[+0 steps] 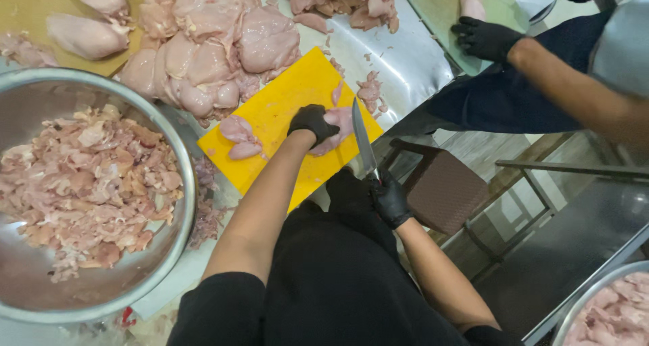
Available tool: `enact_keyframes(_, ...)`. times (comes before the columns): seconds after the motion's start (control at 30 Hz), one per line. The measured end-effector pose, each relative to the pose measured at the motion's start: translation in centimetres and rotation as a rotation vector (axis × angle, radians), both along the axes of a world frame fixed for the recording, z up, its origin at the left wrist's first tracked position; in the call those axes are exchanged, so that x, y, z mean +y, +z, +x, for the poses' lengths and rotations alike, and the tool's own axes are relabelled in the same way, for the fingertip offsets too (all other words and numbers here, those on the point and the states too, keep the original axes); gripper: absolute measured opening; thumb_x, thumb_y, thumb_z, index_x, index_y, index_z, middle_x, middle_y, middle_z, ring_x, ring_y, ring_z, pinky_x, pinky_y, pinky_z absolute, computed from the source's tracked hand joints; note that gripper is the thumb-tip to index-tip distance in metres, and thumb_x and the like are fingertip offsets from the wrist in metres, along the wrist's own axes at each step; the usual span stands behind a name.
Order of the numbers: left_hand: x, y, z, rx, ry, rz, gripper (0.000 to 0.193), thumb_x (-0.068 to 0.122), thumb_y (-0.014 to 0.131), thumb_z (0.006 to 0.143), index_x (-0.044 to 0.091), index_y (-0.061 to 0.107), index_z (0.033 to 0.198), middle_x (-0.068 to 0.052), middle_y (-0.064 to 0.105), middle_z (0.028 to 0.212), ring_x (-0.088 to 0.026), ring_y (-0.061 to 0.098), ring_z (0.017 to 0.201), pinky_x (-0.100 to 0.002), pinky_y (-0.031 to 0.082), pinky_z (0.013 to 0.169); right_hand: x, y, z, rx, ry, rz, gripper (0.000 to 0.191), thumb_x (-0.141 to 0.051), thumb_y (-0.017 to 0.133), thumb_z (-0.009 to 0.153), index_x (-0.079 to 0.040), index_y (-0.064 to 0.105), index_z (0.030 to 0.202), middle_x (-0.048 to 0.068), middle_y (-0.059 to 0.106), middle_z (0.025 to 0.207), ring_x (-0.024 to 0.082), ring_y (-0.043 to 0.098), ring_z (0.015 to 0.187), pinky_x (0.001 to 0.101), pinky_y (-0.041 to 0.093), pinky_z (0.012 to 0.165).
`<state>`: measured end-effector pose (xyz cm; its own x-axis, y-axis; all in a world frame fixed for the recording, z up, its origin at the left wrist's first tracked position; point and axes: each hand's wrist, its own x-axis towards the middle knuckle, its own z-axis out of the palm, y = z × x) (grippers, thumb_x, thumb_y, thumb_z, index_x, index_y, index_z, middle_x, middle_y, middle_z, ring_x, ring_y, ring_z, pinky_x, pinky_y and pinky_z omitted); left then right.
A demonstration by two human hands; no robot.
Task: The person cuts raw chicken breasts into smaller pieces on a yellow cutting board using a knife. The cut pieces are placed into a metal bowl. Another person works at a separate station in the background.
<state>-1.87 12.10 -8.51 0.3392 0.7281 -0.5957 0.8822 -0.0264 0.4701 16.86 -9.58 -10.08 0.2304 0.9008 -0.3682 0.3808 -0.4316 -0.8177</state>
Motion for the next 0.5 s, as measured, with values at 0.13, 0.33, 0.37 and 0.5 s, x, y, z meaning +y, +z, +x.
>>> enact_keyframes(0.13, -0.9, -2.1, 0.3, -0.312, 0.238, 0.021, 0.053, 0.054, 0.067, 0.086, 0.012, 0.072, 0.118, -0.016, 0.073, 0.119, -0.034, 0.068, 0.111, -0.043, 0.053, 0.095, -0.5, -0.3, 0.9, 0.306, -0.181, -0.130, 0.024, -0.024, 0.059, 0.101, -0.009, 0.063, 0.119, 0.000, 0.056, 0.070, 0.010, 0.053, 0.055, 0.0300, 0.044, 0.047)
enact_keyframes(0.33, -1.3, -5.6, -1.4, -1.335, 0.613, -0.287, 0.043, 0.030, 0.074, 0.093, 0.006, 0.064, 0.127, -0.014, 0.068, 0.114, -0.025, 0.065, 0.104, -0.038, 0.054, 0.092, -0.4, 0.5, 0.9, 0.285, -0.143, -0.166, 0.023, -0.026, 0.058, 0.102, -0.009, 0.064, 0.116, 0.000, 0.058, 0.068, 0.011, 0.055, 0.054, 0.0301, 0.046, 0.047)
enact_keyframes(0.37, -1.8, -5.7, -1.6, -1.247, 0.442, -0.113, 0.041, 0.029, 0.072, 0.095, 0.007, 0.063, 0.129, -0.016, 0.069, 0.119, -0.026, 0.066, 0.109, -0.037, 0.053, 0.096, -0.2, 0.8, 0.7, 0.308, -0.159, -0.159, 0.023, -0.025, 0.059, 0.102, -0.008, 0.065, 0.116, 0.000, 0.057, 0.068, 0.012, 0.054, 0.054, 0.0303, 0.044, 0.047)
enact_keyframes(0.5, -4.4, -3.9, -1.0, -0.735, 0.287, 0.234, 0.056, 0.022, 0.067, 0.082, 0.008, 0.057, 0.136, -0.021, 0.070, 0.117, -0.034, 0.070, 0.105, -0.041, 0.055, 0.090, 0.5, 1.7, 0.1, 0.022, -0.064, -0.283, 0.024, -0.029, 0.058, 0.100, -0.009, 0.063, 0.112, 0.003, 0.059, 0.063, 0.016, 0.058, 0.048, 0.0319, 0.046, 0.045)
